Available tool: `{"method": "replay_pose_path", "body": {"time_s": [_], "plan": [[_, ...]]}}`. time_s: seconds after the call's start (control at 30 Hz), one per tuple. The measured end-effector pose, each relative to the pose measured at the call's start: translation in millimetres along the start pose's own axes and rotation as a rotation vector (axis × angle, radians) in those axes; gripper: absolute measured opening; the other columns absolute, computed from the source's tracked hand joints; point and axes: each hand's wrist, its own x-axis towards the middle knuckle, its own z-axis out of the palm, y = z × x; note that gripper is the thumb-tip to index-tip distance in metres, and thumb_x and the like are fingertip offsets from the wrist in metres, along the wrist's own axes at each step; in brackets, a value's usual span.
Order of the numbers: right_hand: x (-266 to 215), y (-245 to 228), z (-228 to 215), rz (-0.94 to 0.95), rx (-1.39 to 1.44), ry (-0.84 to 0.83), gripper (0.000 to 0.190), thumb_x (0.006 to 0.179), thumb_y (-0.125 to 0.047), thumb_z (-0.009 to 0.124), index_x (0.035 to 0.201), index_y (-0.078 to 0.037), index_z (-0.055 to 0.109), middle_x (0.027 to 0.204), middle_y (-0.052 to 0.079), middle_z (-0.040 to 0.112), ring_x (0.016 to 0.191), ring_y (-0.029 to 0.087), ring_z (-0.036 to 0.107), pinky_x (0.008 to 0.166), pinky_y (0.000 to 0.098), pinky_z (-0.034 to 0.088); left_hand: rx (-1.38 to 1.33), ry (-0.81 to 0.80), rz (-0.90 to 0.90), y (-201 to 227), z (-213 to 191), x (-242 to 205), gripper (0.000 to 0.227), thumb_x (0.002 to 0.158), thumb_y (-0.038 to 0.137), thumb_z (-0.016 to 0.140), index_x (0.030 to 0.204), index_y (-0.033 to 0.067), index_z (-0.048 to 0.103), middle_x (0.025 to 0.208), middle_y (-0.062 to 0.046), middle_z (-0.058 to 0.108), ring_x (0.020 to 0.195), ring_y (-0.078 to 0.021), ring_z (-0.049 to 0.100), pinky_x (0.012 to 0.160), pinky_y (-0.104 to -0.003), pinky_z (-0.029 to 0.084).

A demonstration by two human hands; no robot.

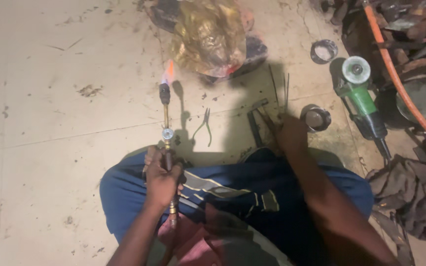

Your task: The person sits on the floor and uses a blowtorch to heat a metal object placed on a brick. They repeatedly apply a thin metal rod to the heated area, likely for soldering or brazing, while adjusting the torch flame throughout the process.

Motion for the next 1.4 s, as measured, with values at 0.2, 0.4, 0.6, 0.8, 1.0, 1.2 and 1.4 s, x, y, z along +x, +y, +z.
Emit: {"method": "replay_pose_path", "body": {"time_s": [0.2, 0.4, 0.6, 0.8, 1.0, 1.2, 1.4], "plan": [[-16.3, 49.7, 45.5, 0.063, -0.141, -0.221, 0.029, 0.088, -0.016, 0.065, 0.114, -0.004, 0.069, 0.099, 0.023, 0.073, 0.095, 0.042, 0.071, 0.085, 0.0511, 0.055, -0.035, -0.049, -0.038, -3.7, -4.2, 4.0, 0.040, 0.088, 0.001, 0.058, 0.127, 0.0059, 0.054, 0.066, -0.007, 0.060, 0.042, -0.0145, 0.056, 0.036, -0.029, 0.044], [-21.9, 12.1, 10.7, 0.203, -0.179, -0.279, 0.026, 0.090, -0.021, 0.068, 0.112, -0.007, 0.069, 0.106, 0.021, 0.072, 0.099, 0.042, 0.070, 0.087, 0.0504, 0.056, -0.077, -0.106, -0.067, -3.4, -11.1, 4.6, 0.040, 0.087, -0.001, 0.057, 0.126, 0.0059, 0.055, 0.060, -0.008, 0.057, 0.039, -0.0154, 0.054, 0.033, -0.030, 0.043], [-1.1, -126.4, -44.1, -0.148, 0.077, -0.235, 0.039, 0.097, -0.019, 0.061, 0.133, -0.005, 0.062, 0.118, 0.024, 0.069, 0.109, 0.044, 0.064, 0.095, 0.0527, 0.052, -0.081, -0.160, -0.131, -9.6, -12.9, 10.9, 0.039, 0.086, 0.000, 0.057, 0.122, 0.0116, 0.054, 0.059, -0.006, 0.056, 0.038, -0.0154, 0.052, 0.033, -0.031, 0.040], [14.7, -282.4, -64.0, -0.738, 0.098, -0.076, 0.022, 0.098, -0.026, 0.060, 0.119, -0.024, 0.064, 0.118, 0.014, 0.071, 0.108, 0.035, 0.070, 0.091, 0.0459, 0.056, 0.244, -0.052, 0.341, -13.5, -9.5, 19.7, 0.019, 0.083, 0.001, 0.066, 0.102, 0.0046, 0.064, 0.069, -0.009, 0.058, 0.062, -0.0233, 0.060, 0.056, -0.037, 0.050], [33.7, -345.3, -61.8, -0.342, -0.267, -0.568, 0.025, 0.091, -0.020, 0.058, 0.109, -0.002, 0.060, 0.098, 0.023, 0.067, 0.087, 0.037, 0.070, 0.068, 0.0487, 0.058, 0.109, -0.118, 0.488, -11.6, -20.8, 16.6, 0.025, 0.084, 0.007, 0.066, 0.108, 0.0014, 0.061, 0.088, -0.016, 0.070, 0.083, -0.0343, 0.070, 0.070, -0.044, 0.055], [40.3, -334.9, -57.6, -0.283, -0.210, -0.445, 0.029, 0.095, -0.023, 0.053, 0.116, -0.003, 0.056, 0.094, 0.025, 0.069, 0.074, 0.040, 0.071, 0.061, 0.0524, 0.057, 0.411, -0.191, 0.540, -20.8, -12.9, 23.8, 0.036, 0.092, 0.019, 0.070, 0.119, 0.0001, 0.055, 0.095, -0.026, 0.069, 0.091, -0.0482, 0.065, 0.077, -0.055, 0.050], [66.8, -325.1, -58.2, -0.201, -0.295, -0.424, 0.037, 0.100, -0.026, 0.048, 0.128, -0.002, 0.052, 0.077, 0.018, 0.072, 0.069, 0.040, 0.072, 0.059, 0.0540, 0.056, 0.170, -0.235, 0.502, -11.3, 5.7, 48.3, 0.042, 0.089, 0.012, 0.060, 0.129, 0.0001, 0.049, 0.099, -0.028, 0.067, 0.095, -0.0486, 0.064, 0.079, -0.054, 0.052]]}}
